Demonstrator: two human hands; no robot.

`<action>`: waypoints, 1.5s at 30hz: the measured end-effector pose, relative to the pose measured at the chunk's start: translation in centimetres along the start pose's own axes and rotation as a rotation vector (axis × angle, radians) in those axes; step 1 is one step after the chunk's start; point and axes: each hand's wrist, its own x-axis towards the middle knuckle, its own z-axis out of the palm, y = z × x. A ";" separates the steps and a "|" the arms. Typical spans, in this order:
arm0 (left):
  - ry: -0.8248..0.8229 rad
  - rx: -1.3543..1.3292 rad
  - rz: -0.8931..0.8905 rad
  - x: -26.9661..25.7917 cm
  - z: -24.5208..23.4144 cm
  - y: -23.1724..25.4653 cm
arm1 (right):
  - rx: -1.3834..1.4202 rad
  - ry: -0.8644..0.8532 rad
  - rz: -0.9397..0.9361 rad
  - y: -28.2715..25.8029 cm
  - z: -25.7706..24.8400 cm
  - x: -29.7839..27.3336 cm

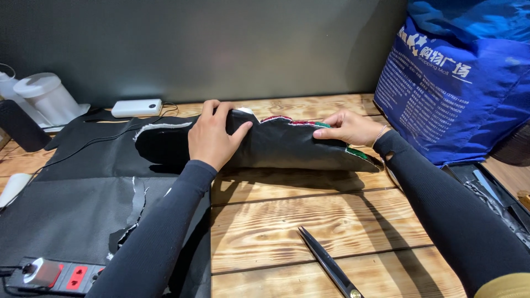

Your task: Trim the excess backing material from a custom-made tufted rug using scissors.

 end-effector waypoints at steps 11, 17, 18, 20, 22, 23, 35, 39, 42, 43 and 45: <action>0.055 -0.184 -0.083 -3.0 -2.6 0.0 | 0.089 0.000 0.034 -1.9 0.8 -1.7; 0.257 -0.289 -0.169 -7.1 -2.3 0.0 | -0.048 0.079 0.001 -2.7 0.9 -2.2; 0.203 -0.355 -0.315 -8.5 -1.8 -0.1 | -0.069 0.116 0.013 -3.4 1.1 -2.6; 0.061 -0.588 -0.523 -10.7 -0.4 -0.5 | -0.069 0.139 -0.030 -4.3 1.5 -3.3; -0.091 -0.820 -0.727 -11.9 -0.2 -0.7 | -0.070 0.160 -0.073 -5.0 2.0 -4.1; -0.223 -1.077 -0.891 -12.1 -0.6 -0.6 | -0.155 0.183 -0.049 -5.2 2.4 -4.6; -0.397 -1.571 -0.981 -14.0 -0.6 1.5 | -0.394 0.208 -0.129 -1.3 11.0 -14.4; -0.397 -1.508 -0.960 -15.2 -0.4 2.3 | -0.431 0.261 -0.334 -2.7 13.1 -19.4; -0.389 -1.478 -0.925 -15.8 0.0 2.1 | -0.528 0.116 0.038 -2.6 13.5 -24.0; -0.388 -1.475 -0.928 -15.9 0.1 2.0 | -0.525 0.114 0.036 -3.4 13.7 -25.2; -0.377 -1.454 -0.914 -16.3 0.5 1.9 | -0.515 -0.130 0.423 -4.9 14.0 -27.9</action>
